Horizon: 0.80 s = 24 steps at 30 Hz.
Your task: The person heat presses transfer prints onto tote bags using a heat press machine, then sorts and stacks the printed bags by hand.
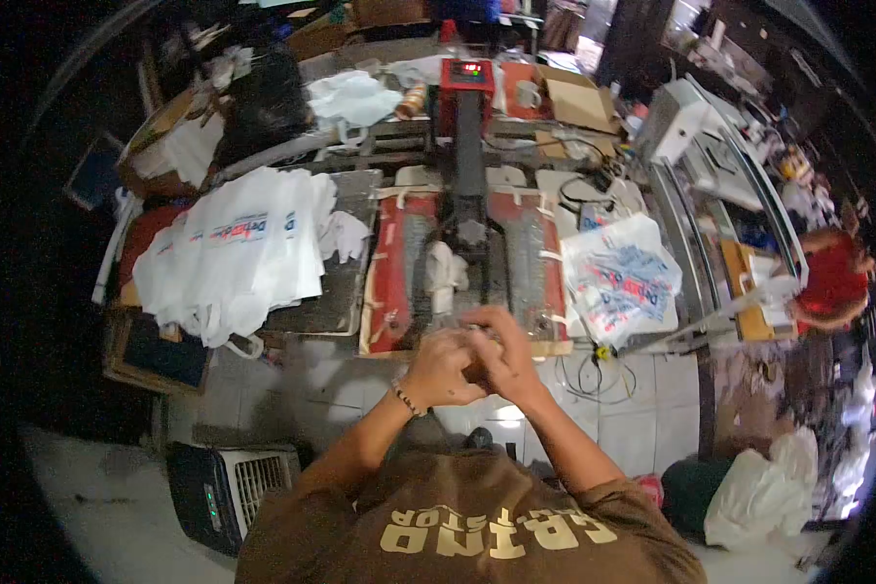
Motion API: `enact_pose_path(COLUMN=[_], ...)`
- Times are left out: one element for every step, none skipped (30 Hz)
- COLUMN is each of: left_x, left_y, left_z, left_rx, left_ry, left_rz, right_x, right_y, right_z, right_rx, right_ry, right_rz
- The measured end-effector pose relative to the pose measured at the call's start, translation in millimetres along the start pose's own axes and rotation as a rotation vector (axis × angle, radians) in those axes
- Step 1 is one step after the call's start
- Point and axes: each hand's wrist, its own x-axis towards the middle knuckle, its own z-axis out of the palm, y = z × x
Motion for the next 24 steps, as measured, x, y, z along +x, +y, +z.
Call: enact_pose_path(left_x=[2.3, 3.0, 10.4, 21.5, 30.7, 35.7, 42.8, 52.8, 63.0, 72.9, 81.6, 88.4, 93.9, 99.2, 105.1, 108.3, 108.3, 107.9, 109.2, 108.2, 107.8, 107.2, 108.5, 105.2], left_y=[-1.5, -14.3, -20.0, -25.6, -31.9, -43.9, -55.5, -68.1, -81.9, -97.2, -113.7, -129.6, -146.2, -162.4, -173.4, -176.9, -174.5, -171.9, -169.9, -181.7, -172.8, -163.5, -156.7, -173.3], left_z=[-8.7, -13.0, -24.4, -36.6, -46.4, -51.1, -53.5, -54.3, -54.1, -52.7, -47.6, -38.8, -25.0, -8.5, 6.4, 18.8, 18.9, 18.9, 18.7, 28.3, 24.3, 19.0, 14.7, 31.4], left_rx=[-0.084, -0.252, -0.235, -0.309, -0.384, -0.421, -0.410, -0.485, -0.561, -0.553, -0.377, -0.205, -0.207, -0.181, -0.158, -0.111, -0.122, -0.141, -0.162, -0.198, -0.220, -0.350, -0.479, -0.473], left_ry=[-0.083, -0.163, -0.145, -0.069, 0.005, 0.037, 0.051, 0.134, 0.219, 0.231, 0.270, 0.305, 0.306, 0.282, 0.255, 0.230, 0.221, 0.253, 0.280, 0.325, 0.301, 0.268, 0.234, 0.285], left_rz=[-0.037, -0.116, -0.128, -0.086, -0.043, -0.160, -0.167, -0.320, -0.469, -0.465, -0.440, -0.415, -0.415, -0.436, -0.456, -0.520, -0.515, -0.531, -0.544, -0.481, -0.470, -0.587, -0.703, -0.649], right_x=[-0.2, -1.1, -2.8, -3.9, -4.6, -4.8, -3.9, -3.2, -2.5, 1.7, 8.0, 13.6, 17.3, 16.0, 18.6, 21.1, 22.0, 21.2, 19.8, 15.9, 11.3, 13.5, 13.5, 13.7], right_y=[-1.9, -0.1, 3.3, 6.4, 6.3, 2.9, -1.5, -4.6, -7.4, -11.1, -20.2, -31.9, -37.1, -28.8, -29.0, -31.1, -31.8, -30.4, -27.0, -22.8, -22.8, -27.5, -30.6, -32.4], right_z=[1.3, 4.3, 6.4, 7.2, 6.8, 5.8, 6.7, 9.4, 12.4, 15.9, 19.1, 21.7, 25.1, 25.4, 25.0, 24.3, 23.5, 23.0, 23.7, 24.0, 22.8, 24.7, 21.3, 16.4], right_rx=[0.023, 0.042, 0.034, 0.022, 0.031, -0.102, -0.235, -0.227, -0.304, -0.383, -0.383, -0.427, -0.473, -0.508, -0.514, -0.501, -0.488, -0.532, -0.541, -0.579, -0.618, -0.505, -0.525, -0.573], right_ry=[0.075, 0.057, 0.112, 0.167, 0.148, 0.112, 0.080, 0.071, -0.058, -0.184, -0.186, -0.249, -0.310, -0.353, -0.349, -0.369, -0.387, -0.405, -0.390, -0.408, -0.424, -0.343, -0.323, -0.415], right_rz=[0.086, 0.073, 0.115, 0.157, 0.146, 0.181, 0.213, 0.197, 0.164, 0.132, 0.125, 0.166, 0.210, 0.249, 0.255, 0.303, 0.354, 0.366, 0.384, 0.321, 0.261, 0.181, 0.200, 0.160])
